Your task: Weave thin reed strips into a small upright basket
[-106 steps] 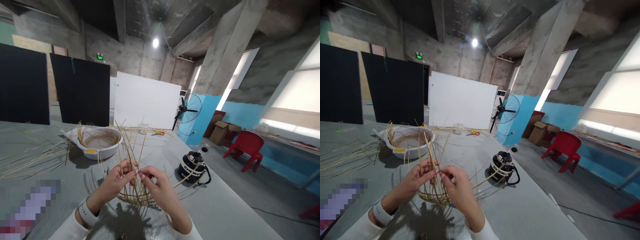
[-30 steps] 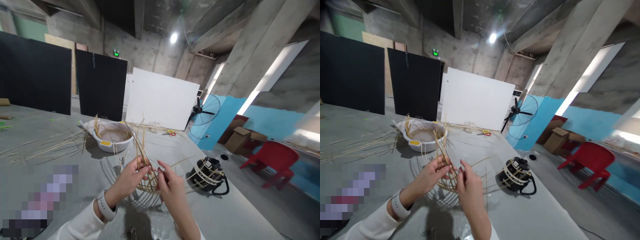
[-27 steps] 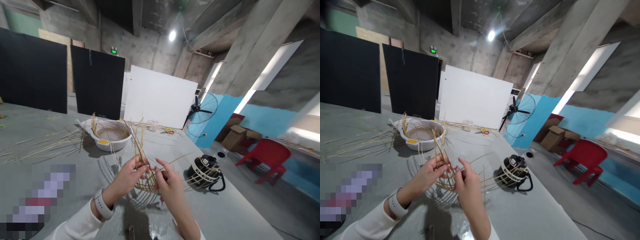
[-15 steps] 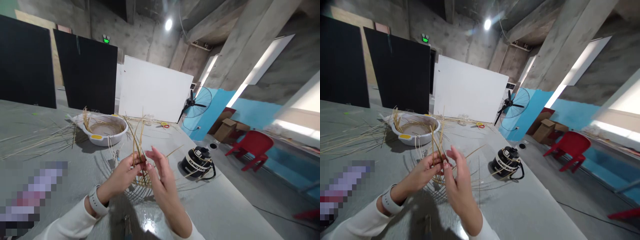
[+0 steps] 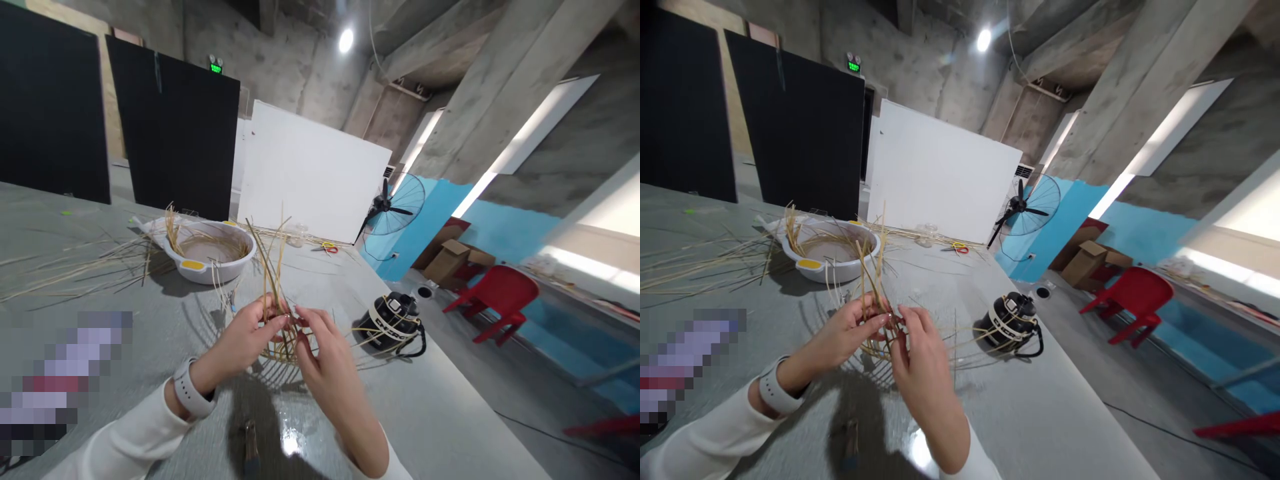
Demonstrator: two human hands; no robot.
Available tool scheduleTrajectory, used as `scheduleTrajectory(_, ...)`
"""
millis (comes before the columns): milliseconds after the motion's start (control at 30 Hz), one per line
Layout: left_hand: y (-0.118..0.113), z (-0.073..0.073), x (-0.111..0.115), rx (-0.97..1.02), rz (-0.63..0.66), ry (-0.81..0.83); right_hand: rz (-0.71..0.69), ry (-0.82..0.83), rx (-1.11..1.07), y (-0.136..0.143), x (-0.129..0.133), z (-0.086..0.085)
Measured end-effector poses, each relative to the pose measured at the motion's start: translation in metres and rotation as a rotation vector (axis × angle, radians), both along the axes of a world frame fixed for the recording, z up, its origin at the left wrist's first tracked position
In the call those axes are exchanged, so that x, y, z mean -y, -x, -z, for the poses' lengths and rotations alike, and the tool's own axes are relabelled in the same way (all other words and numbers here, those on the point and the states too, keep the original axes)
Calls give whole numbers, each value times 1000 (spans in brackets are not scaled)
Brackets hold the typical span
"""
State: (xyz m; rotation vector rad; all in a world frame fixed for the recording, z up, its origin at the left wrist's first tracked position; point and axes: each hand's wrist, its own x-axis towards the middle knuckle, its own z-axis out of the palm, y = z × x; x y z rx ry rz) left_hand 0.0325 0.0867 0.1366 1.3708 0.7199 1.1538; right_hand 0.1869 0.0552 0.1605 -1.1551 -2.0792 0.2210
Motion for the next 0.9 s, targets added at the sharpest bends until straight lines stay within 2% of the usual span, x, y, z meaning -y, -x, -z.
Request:
scheduleTrajectory(300,2,-4,4,13,24,-81,-28,-4,105,1,1,0)
scheduleTrajectory(467,2,-10,10,-22,35,-127,-22,118,134,-4,0,-6)
scheduleTrajectory(600,1,-13,14,-131,-63,-234,29,190,150,-5,1,-9)
scheduleTrajectory(700,4,-18,17,-254,-195,-372,38,238,128,-4,1,-12)
scheduleTrajectory(800,8,-24,22,-365,-304,-491,18,252,121,-3,2,-16)
scheduleTrajectory(900,10,-28,25,-407,-353,-535,-27,271,61,-1,0,-19)
